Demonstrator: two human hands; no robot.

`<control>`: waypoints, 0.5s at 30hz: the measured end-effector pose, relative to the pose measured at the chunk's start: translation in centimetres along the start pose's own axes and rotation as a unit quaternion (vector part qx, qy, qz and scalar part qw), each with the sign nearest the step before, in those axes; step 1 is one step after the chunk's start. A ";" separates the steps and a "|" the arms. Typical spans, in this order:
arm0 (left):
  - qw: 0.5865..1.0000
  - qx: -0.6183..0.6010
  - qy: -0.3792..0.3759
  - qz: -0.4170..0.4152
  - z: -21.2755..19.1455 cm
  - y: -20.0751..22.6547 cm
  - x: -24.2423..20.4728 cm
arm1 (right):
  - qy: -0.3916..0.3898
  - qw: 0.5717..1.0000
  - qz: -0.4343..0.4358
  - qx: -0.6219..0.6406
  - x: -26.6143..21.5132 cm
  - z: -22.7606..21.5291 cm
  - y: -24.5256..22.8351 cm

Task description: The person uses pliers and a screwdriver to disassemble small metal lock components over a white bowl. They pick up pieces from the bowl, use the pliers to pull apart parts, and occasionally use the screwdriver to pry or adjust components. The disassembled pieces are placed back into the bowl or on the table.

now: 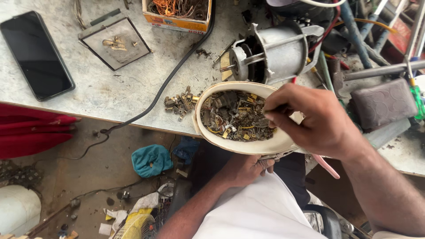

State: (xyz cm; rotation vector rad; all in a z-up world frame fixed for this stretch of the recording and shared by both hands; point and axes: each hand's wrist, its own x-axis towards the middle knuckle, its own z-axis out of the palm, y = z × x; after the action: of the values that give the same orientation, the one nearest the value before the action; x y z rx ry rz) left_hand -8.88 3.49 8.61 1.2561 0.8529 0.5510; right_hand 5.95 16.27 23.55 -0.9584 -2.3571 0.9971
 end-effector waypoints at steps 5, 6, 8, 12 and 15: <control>1.000 -0.012 0.003 -0.010 0.4 1.0 -0.3 | 0.073 0.958 0.125 0.248 -1.5 -0.1 -0.9; 1.000 -0.015 0.005 -0.008 0.5 1.1 -0.4 | 0.089 0.944 0.143 0.283 -1.7 -0.1 -1.2; 1.000 -0.007 0.007 -0.001 0.7 1.2 -0.5 | 0.073 0.976 0.104 0.175 -1.7 -0.5 -1.7; 1.000 0.021 0.009 -0.012 0.9 1.3 -0.8 | 0.032 0.999 0.005 -0.001 0.3 -0.4 -3.5; 0.999 0.028 0.008 -0.026 1.3 1.4 -1.1 | -0.012 0.988 -0.110 -0.109 4.5 0.8 -4.3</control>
State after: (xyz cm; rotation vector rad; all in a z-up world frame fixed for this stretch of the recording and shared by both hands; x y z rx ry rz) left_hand -8.40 2.20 10.33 1.2781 0.9166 0.4988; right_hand 0.55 16.96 26.67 -0.7425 -2.5647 0.6823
